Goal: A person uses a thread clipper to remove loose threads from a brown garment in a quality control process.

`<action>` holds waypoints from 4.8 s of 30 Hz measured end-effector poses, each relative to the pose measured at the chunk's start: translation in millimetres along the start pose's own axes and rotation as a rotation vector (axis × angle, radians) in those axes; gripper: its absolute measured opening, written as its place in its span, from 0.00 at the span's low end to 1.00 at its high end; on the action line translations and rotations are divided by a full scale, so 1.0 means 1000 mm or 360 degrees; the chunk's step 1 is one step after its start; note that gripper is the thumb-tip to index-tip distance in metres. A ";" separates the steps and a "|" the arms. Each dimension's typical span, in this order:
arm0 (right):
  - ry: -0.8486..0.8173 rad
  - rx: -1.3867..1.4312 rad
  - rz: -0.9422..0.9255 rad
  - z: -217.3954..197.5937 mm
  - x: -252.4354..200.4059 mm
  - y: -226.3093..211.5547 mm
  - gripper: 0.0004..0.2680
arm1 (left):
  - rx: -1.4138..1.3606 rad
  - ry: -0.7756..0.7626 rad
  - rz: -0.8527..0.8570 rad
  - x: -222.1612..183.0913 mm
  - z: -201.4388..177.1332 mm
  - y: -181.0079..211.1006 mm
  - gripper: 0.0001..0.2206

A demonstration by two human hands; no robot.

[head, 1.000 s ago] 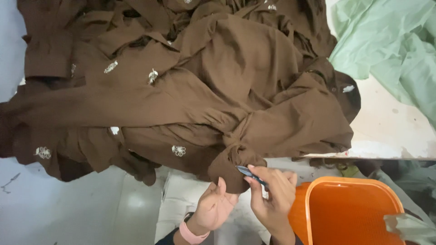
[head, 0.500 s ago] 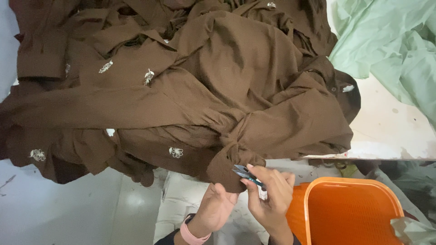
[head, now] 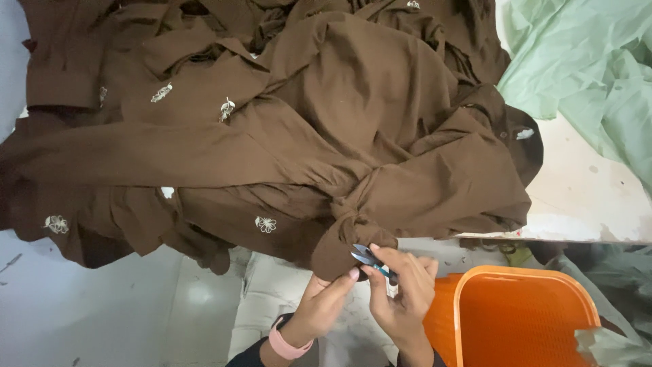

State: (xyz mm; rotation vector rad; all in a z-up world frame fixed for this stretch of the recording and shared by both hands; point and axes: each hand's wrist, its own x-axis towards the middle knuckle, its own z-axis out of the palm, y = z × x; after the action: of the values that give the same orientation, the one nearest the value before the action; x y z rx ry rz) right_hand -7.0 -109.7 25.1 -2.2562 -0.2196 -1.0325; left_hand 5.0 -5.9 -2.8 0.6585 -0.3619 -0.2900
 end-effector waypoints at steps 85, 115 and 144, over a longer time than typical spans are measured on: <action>-0.1052 -0.0239 0.0043 -0.024 0.057 0.001 0.11 | 0.2140 0.0159 -0.0138 0.012 0.023 0.082 0.25; -0.1435 0.0811 0.0681 0.011 0.048 -0.001 0.05 | 0.2061 0.0203 0.0065 -0.014 0.003 0.095 0.25; -0.0685 0.1180 0.0298 0.020 0.026 -0.008 0.02 | 0.1155 0.0864 0.0097 -0.012 0.002 0.071 0.33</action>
State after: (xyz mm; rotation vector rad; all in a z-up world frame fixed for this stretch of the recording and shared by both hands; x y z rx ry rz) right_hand 19.4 -94.0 38.4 -1.7312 -0.4734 -0.2716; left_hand 4.2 51.5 41.4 1.3957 0.0522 0.0999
